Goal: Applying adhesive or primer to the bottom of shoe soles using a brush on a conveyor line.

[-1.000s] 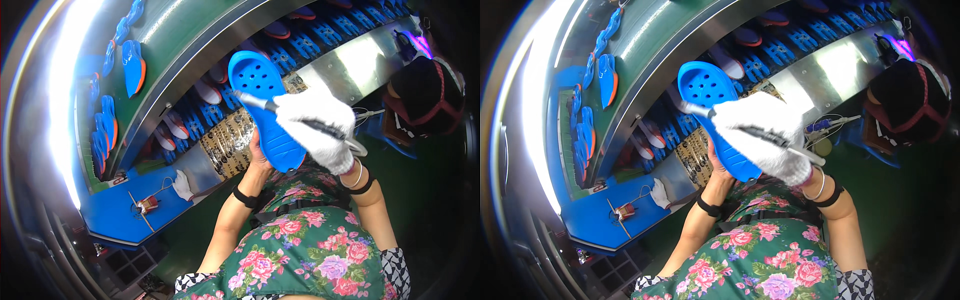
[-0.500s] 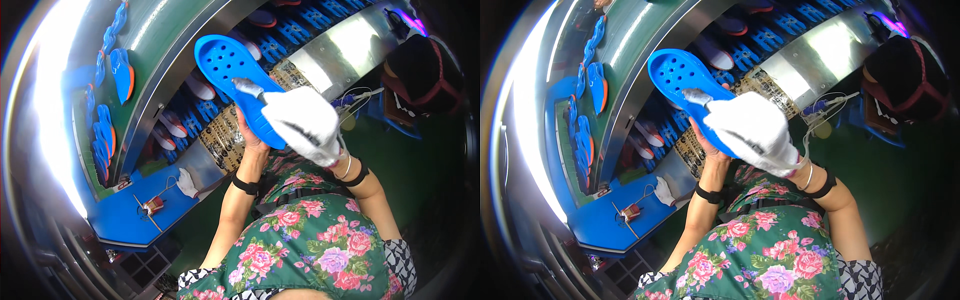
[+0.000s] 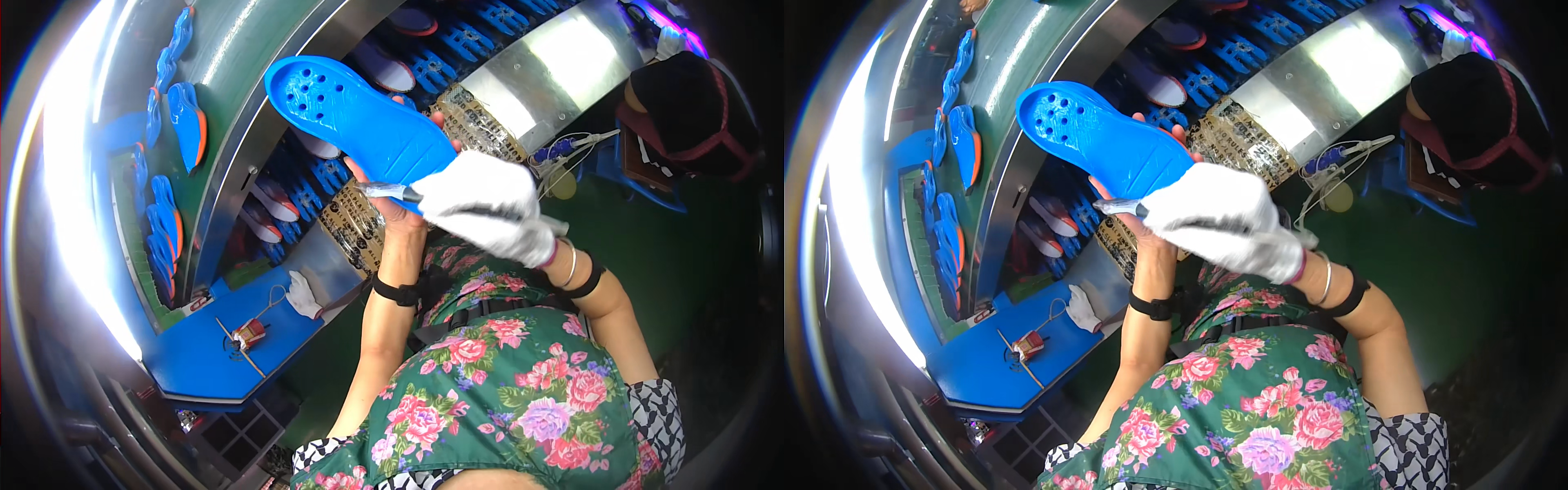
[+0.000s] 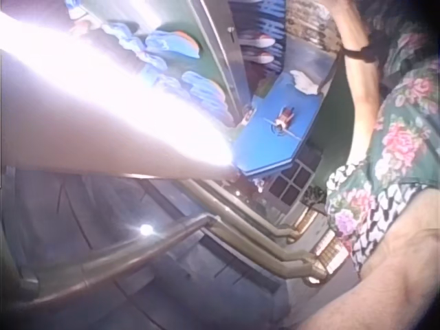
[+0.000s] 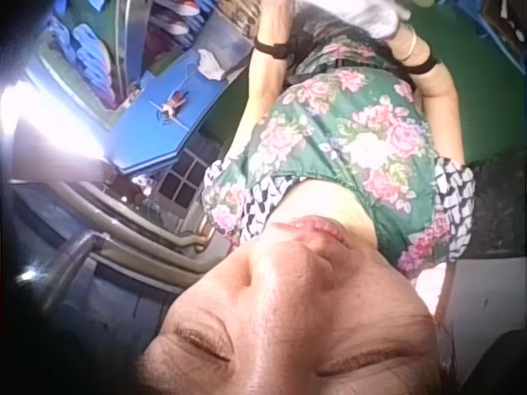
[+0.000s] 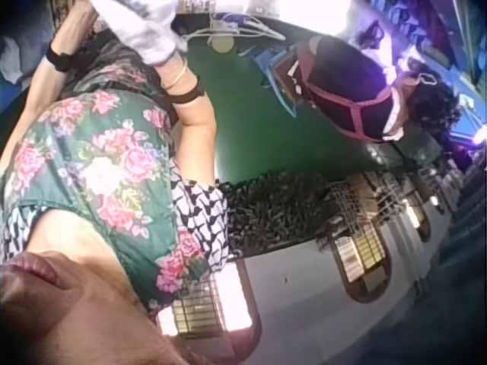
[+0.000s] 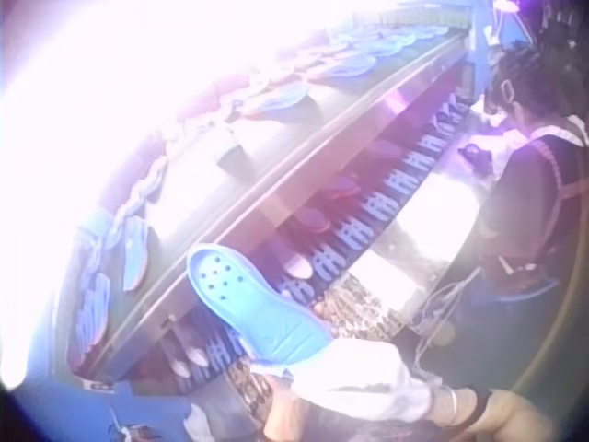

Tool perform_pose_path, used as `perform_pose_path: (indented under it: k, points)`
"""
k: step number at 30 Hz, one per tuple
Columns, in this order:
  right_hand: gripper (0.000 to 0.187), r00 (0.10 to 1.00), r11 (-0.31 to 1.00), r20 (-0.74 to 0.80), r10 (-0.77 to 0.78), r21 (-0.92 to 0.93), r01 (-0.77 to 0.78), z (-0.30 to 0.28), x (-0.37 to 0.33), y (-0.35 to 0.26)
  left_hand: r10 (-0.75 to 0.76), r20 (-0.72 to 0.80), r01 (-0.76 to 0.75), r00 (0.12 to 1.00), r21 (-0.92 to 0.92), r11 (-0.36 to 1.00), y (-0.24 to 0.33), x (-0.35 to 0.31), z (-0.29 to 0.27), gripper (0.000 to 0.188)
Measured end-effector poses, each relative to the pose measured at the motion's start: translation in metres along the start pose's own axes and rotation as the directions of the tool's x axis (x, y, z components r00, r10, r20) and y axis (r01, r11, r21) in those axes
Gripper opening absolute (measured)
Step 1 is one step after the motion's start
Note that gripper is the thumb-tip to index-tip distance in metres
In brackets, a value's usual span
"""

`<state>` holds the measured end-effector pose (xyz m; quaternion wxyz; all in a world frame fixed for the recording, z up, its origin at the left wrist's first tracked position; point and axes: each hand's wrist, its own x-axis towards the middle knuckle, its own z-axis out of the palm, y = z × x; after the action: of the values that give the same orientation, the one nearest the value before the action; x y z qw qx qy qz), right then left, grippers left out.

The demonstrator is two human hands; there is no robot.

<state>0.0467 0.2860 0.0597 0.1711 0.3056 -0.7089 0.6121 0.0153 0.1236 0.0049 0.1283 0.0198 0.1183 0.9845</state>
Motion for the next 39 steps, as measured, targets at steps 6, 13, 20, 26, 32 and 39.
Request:
perform_pose_path:
  k: [6, 13, 20, 26, 32, 39]
  points:
    - [0.024, 0.994, 0.991, 0.054, -0.094, -0.089, 0.099, 0.004, -0.006, 0.006, -0.044, 0.023, 0.043, 0.999, 0.025, 0.999, 0.005, 0.004, 0.001, 0.101]
    - [0.022, 1.0, 0.999, 0.018, 0.024, 0.022, -0.025, -0.012, -0.005, 0.014, 0.049, -0.124, -0.054, 0.991, -0.035, 0.998, 0.0, 0.005, 0.015, 0.108]
    - [0.018, 0.978, 0.985, 0.207, 0.033, 0.161, -0.067, -0.015, -0.009, -0.001, -0.204, 0.097, 0.202, 0.974, 0.028, 0.979, 0.028, -0.001, -0.021, 0.117]
    - [0.03, 0.962, 0.993, 0.254, -0.097, -0.038, 0.11, -0.012, -0.021, 0.003, -0.177, -0.126, 0.196, 0.976, 0.164, 0.967, 0.032, 0.002, -0.016, 0.118]
    - [0.018, 0.957, 0.933, 0.095, 0.273, 0.216, -0.287, -0.01, -0.018, 0.008, -0.27, 0.033, 0.268, 0.962, 0.053, 0.962, 0.035, -0.003, -0.008, 0.114]
    - [0.015, 0.935, 0.896, 0.29, 0.205, 0.328, -0.298, -0.012, -0.028, -0.006, -0.388, 0.066, 0.386, 0.919, 0.036, 0.922, 0.042, 0.003, -0.013, 0.113]
